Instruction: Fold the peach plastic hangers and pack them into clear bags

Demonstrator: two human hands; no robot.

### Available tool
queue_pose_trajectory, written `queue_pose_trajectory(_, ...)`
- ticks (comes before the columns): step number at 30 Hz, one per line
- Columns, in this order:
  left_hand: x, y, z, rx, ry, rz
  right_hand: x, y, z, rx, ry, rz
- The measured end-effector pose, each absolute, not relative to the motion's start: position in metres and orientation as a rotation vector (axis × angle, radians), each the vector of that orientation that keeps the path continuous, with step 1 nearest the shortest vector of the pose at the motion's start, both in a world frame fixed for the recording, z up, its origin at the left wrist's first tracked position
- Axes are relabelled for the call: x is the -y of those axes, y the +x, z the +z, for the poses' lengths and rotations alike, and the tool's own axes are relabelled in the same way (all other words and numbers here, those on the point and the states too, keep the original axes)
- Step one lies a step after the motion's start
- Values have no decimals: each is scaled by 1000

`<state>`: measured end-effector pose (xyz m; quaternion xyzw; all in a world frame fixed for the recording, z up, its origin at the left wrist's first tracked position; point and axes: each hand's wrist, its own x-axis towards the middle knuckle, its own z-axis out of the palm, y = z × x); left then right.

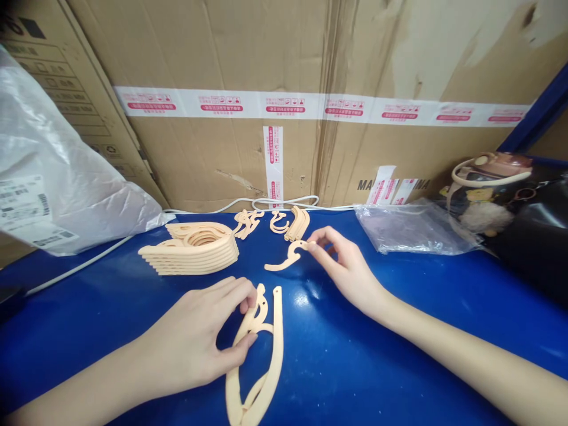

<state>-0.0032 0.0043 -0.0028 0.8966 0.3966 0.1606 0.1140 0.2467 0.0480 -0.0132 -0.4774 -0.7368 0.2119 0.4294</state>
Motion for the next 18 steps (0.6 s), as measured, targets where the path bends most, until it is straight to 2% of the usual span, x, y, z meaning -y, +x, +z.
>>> queue_pose_trajectory(6, -15, -7, -10, -1126, 2900, 506, -47, 245, -8, 1538, -1017, 797)
queue_pose_trajectory(9, -20, -9, -13, -1111, 3080, 522, -41, 242, -7, 1750, -1062, 879)
queue_pose_trajectory(13, -22, -10, -15, -1101, 3161, 507, -30, 237, -6, 2155, -1174, 779)
queue_pose_trajectory(18, -23, -12, -16, -1155, 3199, 541, -24, 233, -4, 2321, -1114, 804)
